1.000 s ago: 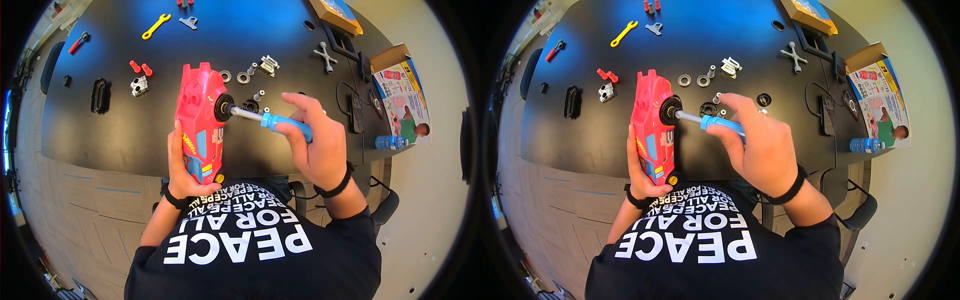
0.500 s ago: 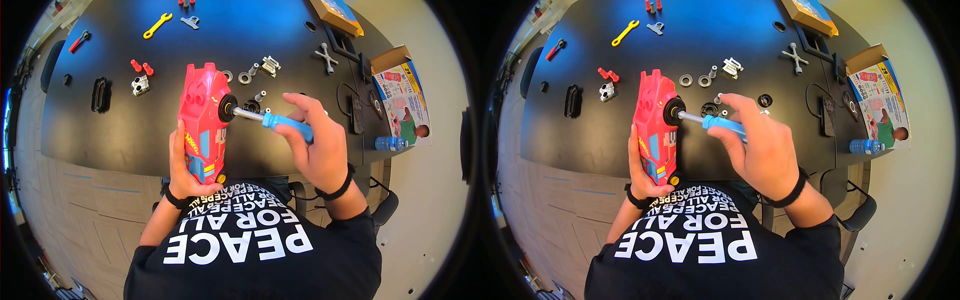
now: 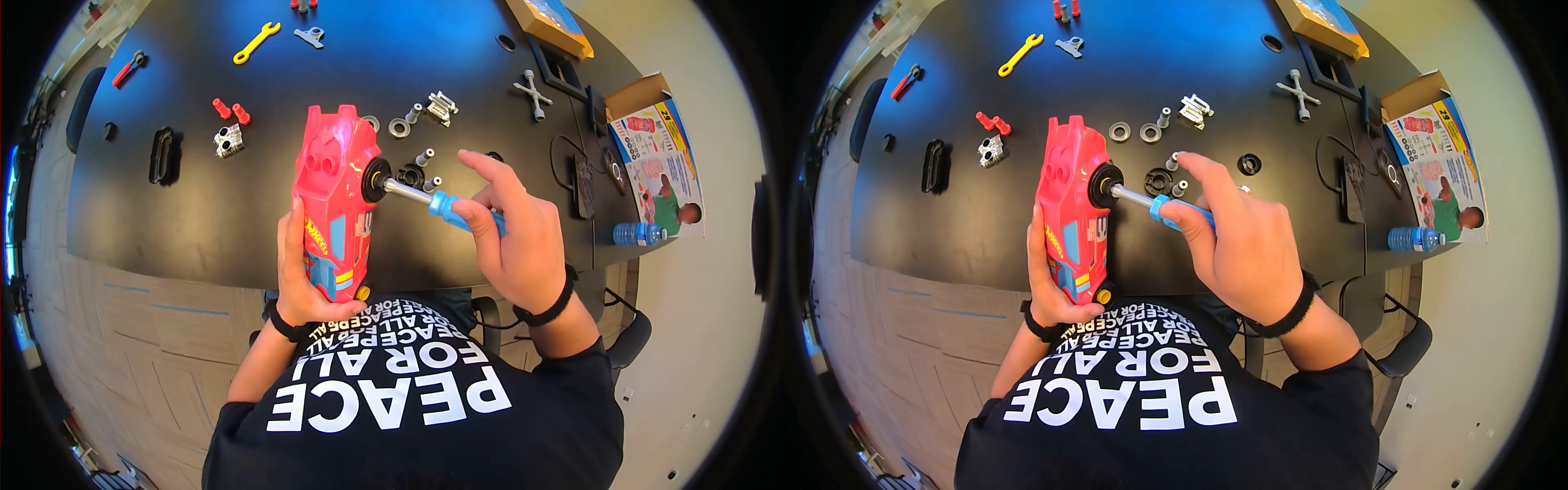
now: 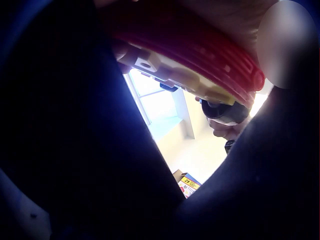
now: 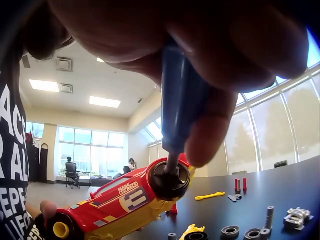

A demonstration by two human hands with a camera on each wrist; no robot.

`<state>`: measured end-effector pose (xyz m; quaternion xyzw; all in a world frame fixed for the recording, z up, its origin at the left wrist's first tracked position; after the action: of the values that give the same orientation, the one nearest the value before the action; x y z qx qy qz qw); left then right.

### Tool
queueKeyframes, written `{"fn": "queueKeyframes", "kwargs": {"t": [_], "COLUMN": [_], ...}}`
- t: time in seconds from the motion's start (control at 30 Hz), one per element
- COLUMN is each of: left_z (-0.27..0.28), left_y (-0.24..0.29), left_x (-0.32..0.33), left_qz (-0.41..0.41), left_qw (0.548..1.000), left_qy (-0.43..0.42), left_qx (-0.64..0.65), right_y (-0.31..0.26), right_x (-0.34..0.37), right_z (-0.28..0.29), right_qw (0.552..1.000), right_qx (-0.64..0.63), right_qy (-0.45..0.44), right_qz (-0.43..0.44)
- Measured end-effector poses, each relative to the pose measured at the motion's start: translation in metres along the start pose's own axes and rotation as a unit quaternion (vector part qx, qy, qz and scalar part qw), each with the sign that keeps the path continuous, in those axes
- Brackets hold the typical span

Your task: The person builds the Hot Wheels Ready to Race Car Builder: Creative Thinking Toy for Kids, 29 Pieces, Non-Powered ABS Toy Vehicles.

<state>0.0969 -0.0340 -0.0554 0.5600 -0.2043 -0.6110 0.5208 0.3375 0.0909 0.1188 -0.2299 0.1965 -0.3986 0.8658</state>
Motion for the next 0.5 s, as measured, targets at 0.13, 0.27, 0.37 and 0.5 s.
{"fn": "queueKeyframes", "kwargs": {"t": [0.13, 0.27, 0.37, 0.5], "left_z": [0.000, -0.001, 0.000, -0.001], "left_y": [-0.002, -0.001, -0.002, -0.002], "left_x": [0.002, 0.001, 0.003, 0.002], "left_qz": [0.015, -0.004, 0.015, 0.002], "left_qw": [1.000, 1.000, 1.000, 1.000], "left_qy": [0.007, -0.001, 0.010, 0.005], "left_qx": [0.011, 0.004, 0.012, 0.012], "right_y": [-0.005, 0.002, -0.007, 0.003], "right_x": [-0.002, -0.001, -0.003, 0.000], "right_z": [0.000, -0.002, -0.001, -0.005], "right_qw": [0.994, 0.996, 0.987, 0.997], "right_qx": [0.020, 0.052, 0.059, 0.060], "right_qy": [0.064, 0.025, 0.068, -0.029], "right_qz": [0.090, 0.074, 0.133, 0.027]}}
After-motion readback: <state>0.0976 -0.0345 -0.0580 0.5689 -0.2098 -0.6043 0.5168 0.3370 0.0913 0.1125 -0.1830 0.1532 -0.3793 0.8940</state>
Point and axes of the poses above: each hand's wrist, its own x-axis away from the middle knuckle, its own z-axis out of the back of the hand, y = z × x, the point moved 3 cm from there along -x, towards the middle knuckle, and after that the axes turned 2 degrees about -y, right-handed, at the moved point
